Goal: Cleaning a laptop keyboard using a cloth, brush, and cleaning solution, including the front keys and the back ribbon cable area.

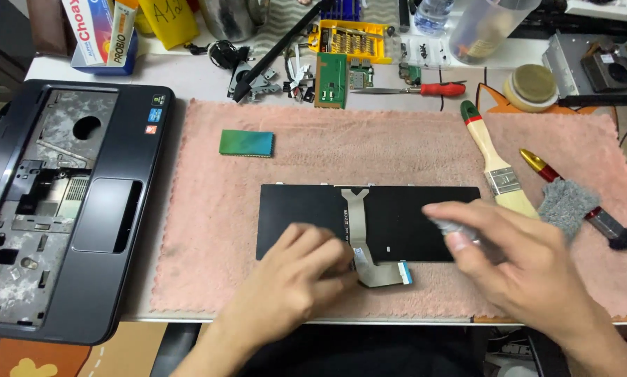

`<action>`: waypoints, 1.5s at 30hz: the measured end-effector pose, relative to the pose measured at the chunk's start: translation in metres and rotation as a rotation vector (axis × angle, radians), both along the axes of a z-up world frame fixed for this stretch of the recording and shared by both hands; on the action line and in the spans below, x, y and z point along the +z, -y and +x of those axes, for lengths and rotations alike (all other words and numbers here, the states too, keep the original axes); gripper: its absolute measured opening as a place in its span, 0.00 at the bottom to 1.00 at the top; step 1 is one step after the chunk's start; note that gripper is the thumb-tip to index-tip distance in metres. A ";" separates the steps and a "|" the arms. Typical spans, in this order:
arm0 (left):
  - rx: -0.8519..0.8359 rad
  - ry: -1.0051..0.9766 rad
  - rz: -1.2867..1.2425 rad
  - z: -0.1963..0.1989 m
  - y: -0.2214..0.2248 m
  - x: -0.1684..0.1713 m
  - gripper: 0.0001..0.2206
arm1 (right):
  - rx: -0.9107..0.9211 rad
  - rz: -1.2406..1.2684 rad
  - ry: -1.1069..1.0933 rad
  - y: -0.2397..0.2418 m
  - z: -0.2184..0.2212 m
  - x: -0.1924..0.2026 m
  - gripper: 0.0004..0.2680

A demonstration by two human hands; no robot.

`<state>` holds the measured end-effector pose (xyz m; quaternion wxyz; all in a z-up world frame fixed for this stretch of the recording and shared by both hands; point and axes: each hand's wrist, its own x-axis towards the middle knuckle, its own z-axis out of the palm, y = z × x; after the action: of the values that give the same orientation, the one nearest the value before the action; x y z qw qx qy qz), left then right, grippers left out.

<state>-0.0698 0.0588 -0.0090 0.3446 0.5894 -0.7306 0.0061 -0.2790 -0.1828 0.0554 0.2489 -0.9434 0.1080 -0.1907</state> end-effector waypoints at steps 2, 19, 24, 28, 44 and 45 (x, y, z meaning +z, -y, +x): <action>0.029 0.023 -0.036 -0.006 -0.005 -0.008 0.07 | 0.038 0.024 -0.032 -0.006 0.004 -0.005 0.11; 0.310 -0.157 -0.041 0.005 0.028 0.011 0.11 | -0.063 -0.025 0.043 0.001 0.022 -0.003 0.12; 0.209 -0.002 -0.080 -0.009 0.017 0.019 0.02 | 0.090 0.101 -0.038 -0.005 0.028 -0.002 0.11; 0.183 -0.013 -0.078 -0.016 0.004 0.011 0.04 | 0.103 0.114 -0.007 0.000 0.043 -0.021 0.10; 0.363 -0.222 -0.042 0.063 0.075 0.012 0.04 | -0.476 0.271 0.286 0.160 0.033 -0.009 0.18; 0.372 -0.268 0.020 0.072 0.082 0.013 0.04 | -0.527 0.240 0.243 0.170 0.038 -0.008 0.17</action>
<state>0.0021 -0.0230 0.0042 0.4255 0.7131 -0.5570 -0.0159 -0.2415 -0.3527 0.0471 0.3117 -0.8170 0.3401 -0.3460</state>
